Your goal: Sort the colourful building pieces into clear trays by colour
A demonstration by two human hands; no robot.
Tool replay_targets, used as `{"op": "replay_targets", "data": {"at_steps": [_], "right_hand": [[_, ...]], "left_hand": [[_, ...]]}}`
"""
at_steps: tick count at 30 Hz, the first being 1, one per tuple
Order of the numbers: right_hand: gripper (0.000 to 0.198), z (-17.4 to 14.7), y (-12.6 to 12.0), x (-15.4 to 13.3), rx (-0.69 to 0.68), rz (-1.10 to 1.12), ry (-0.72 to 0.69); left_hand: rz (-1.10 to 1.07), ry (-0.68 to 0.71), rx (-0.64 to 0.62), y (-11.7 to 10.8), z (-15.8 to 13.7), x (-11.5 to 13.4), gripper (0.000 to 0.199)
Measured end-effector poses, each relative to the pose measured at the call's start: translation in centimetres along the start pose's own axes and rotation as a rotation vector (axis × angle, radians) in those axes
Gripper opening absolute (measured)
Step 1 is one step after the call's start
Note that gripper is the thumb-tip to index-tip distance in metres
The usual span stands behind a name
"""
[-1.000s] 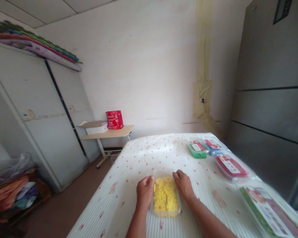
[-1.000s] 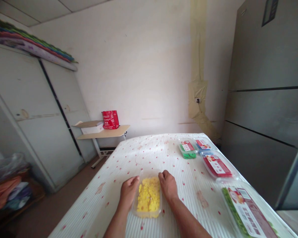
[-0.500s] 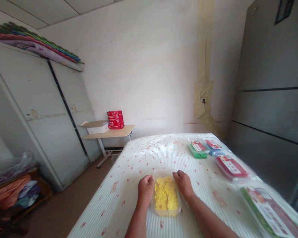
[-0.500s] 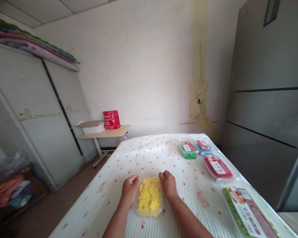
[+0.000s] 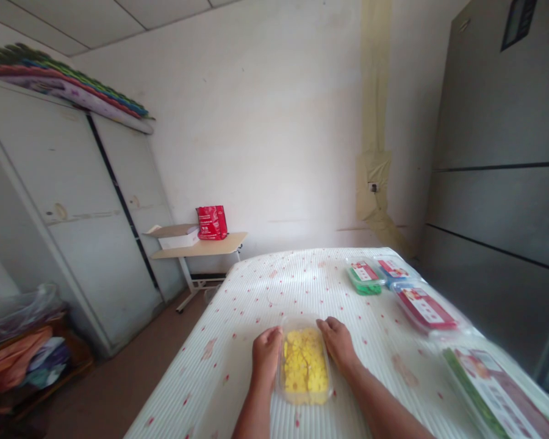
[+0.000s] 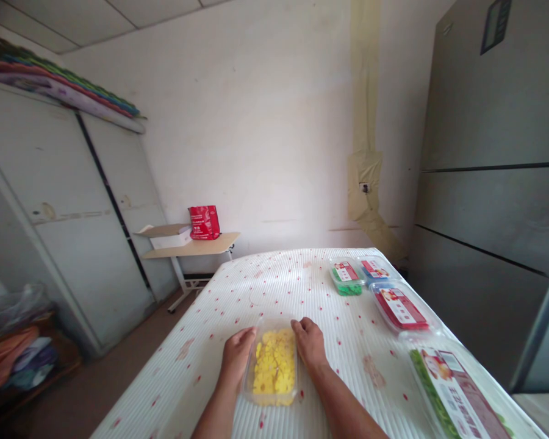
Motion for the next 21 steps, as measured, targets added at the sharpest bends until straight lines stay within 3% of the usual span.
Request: {"op": "replay_targets", "data": {"at_steps": [13,21], "right_hand": [[0.033,-0.02,0.21,0.3,-0.105,0.096,0.109],[0.033,-0.1,-0.04,-0.23,-0.129,0.131,0.143]], "left_hand": [[-0.121,-0.115,-0.036,0.0,0.04,-0.24,0.042],[-0.052,-0.063,-0.002,0.07,-0.3,0.33,0.042]]}}
Point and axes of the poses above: each hand's wrist, its own z-axis towards the middle knuckle, its own y-axis out of the palm, x = y × z, the point moved 1 cm from there along z, towards the middle knuckle, and after that the axes turned 6 degrees about x, right-handed, at the moved point
